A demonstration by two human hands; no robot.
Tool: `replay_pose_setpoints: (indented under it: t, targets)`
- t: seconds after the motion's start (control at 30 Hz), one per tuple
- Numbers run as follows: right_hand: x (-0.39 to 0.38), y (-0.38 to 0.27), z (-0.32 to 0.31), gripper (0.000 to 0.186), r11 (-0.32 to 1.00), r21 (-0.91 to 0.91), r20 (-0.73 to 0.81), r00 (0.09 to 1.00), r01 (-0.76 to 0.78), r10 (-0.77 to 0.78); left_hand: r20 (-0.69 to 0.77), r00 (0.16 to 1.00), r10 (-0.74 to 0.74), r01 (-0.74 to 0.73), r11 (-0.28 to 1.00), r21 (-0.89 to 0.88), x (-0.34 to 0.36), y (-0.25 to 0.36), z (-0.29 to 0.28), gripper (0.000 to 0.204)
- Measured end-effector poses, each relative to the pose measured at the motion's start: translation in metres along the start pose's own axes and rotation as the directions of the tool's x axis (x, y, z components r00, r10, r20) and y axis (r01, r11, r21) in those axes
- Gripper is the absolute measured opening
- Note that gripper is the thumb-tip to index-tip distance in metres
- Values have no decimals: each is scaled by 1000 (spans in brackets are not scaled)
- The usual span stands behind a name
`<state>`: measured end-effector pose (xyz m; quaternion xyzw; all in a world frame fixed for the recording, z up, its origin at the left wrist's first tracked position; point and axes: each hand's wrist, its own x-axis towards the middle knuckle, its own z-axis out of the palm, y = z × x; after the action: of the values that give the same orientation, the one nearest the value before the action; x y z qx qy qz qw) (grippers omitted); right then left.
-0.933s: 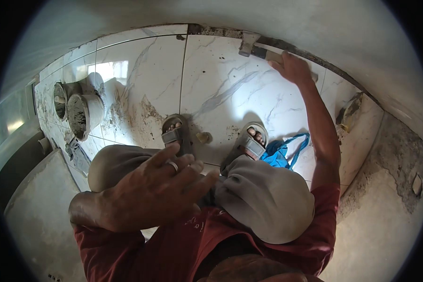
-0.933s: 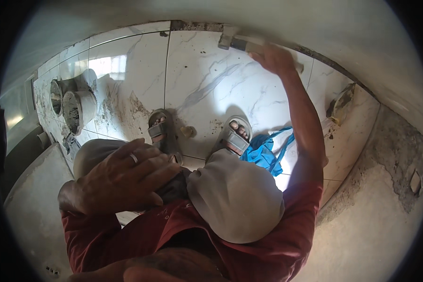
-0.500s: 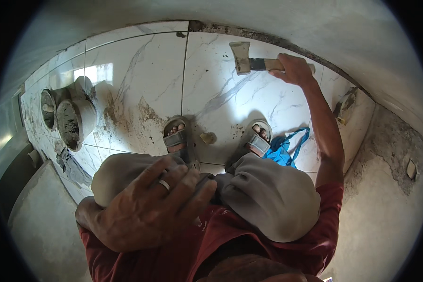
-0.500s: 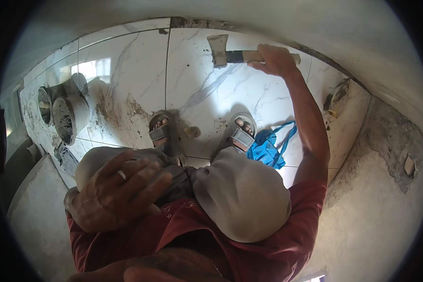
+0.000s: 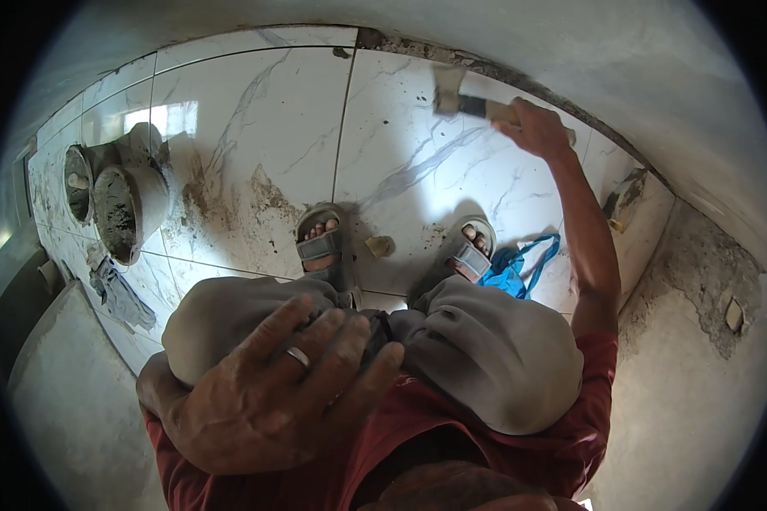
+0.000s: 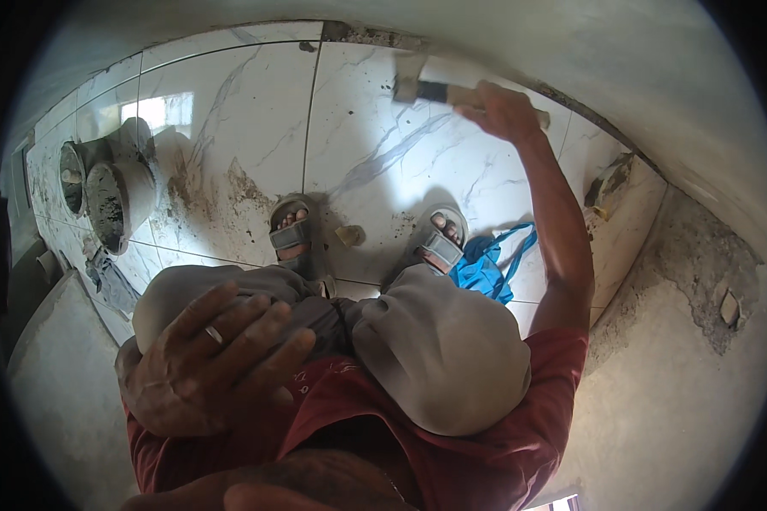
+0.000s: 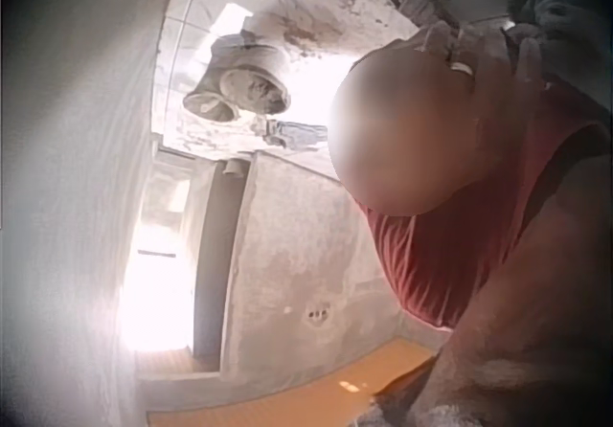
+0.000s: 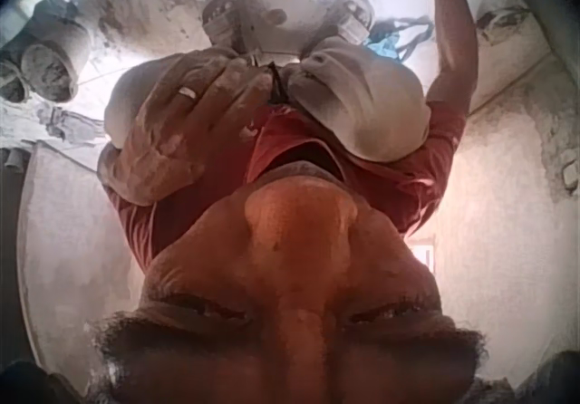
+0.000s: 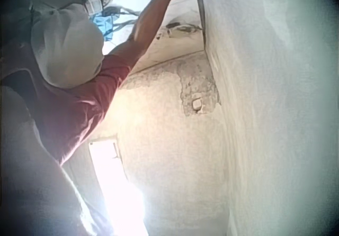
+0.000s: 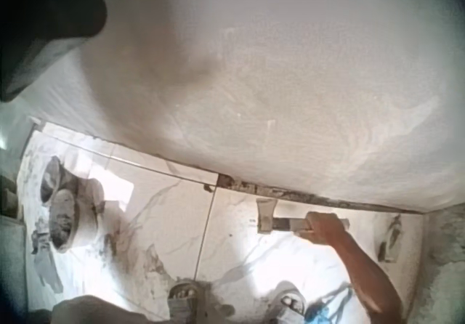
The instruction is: The person cleans a wall edge with a cloth, applies mortar from a bucket to the gap between tiles and the wall, and uses an axe to chip away excess material from the wall edge.
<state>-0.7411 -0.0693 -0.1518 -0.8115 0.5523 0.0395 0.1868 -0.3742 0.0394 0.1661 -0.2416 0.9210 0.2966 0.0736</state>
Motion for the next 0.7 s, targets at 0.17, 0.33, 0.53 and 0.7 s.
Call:
replay_pose_setpoints:
  t: [0.17, 0.33, 0.53, 0.7]
  targets:
    - [14, -2, 3, 55, 1000, 9, -187, 982, -22, 23, -22, 998, -51, 52, 998, 28, 6, 1, -1, 45]
    - [4, -15, 7, 55, 1000, 18, -5, 1000, 13, -12, -57, 996, -73, 73, 997, -1, 1, 0, 0, 42]
    - [5, -19, 12, 53, 995, 3, -97, 990, -97, 97, -122, 989, -80, 78, 997, -18, 3, 7, 7, 41]
    - [6, -14, 13, 53, 999, 4, -99, 994, 44, -43, -95, 987, -129, 131, 991, 8, -1, 4, 2, 42]
